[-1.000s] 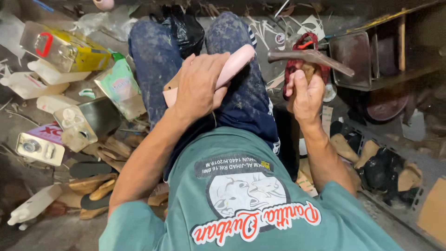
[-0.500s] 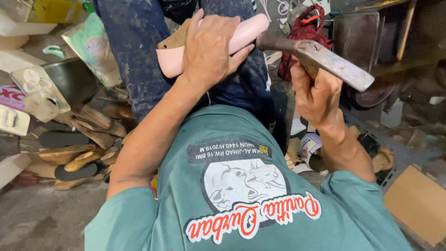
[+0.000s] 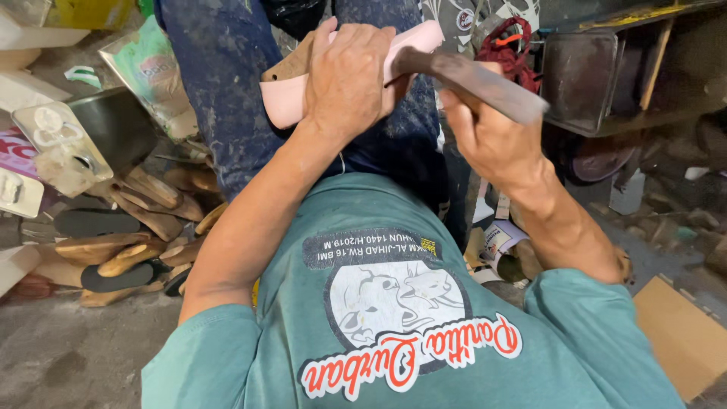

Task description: The person uses a hammer to flatten or bond the sole and heel components of shoes, handling several individual shoes one at a time and rotating them to strike different areas of the base.

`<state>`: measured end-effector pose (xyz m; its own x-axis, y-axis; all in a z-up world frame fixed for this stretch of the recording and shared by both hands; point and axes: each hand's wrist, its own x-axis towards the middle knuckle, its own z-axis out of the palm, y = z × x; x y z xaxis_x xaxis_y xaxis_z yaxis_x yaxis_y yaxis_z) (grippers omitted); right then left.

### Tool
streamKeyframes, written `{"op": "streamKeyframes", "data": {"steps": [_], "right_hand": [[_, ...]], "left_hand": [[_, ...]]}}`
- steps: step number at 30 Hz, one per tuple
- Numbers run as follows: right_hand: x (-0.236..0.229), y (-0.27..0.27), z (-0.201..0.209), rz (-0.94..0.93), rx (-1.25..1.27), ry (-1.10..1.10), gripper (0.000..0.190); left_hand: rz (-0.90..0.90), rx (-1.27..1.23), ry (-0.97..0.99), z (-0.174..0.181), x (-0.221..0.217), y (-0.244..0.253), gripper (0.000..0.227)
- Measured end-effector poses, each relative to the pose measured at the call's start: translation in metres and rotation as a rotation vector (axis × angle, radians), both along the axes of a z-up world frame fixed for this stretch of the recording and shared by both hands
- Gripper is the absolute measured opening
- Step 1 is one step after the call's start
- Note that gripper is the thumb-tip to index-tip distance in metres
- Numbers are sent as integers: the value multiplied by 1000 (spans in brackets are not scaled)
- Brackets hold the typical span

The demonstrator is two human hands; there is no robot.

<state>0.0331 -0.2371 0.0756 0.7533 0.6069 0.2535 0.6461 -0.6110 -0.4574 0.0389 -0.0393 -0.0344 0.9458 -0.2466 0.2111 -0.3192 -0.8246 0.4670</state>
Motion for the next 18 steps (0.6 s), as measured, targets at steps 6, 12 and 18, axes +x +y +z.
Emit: {"op": "streamKeyframes", "data": {"steps": [6,12,18], "right_hand": [[-6,-25,-12,-136,-25,29,32],[-1,-68,-36,-336,85,-9,41],[-22,-74,-24,-277,36,-38,31]], "left_hand": [[-40,-79,53,12,-3,7,41],[-101,-163,83,31,-13,9,47],[8,-82,45,52,-10,-20,46]]}}
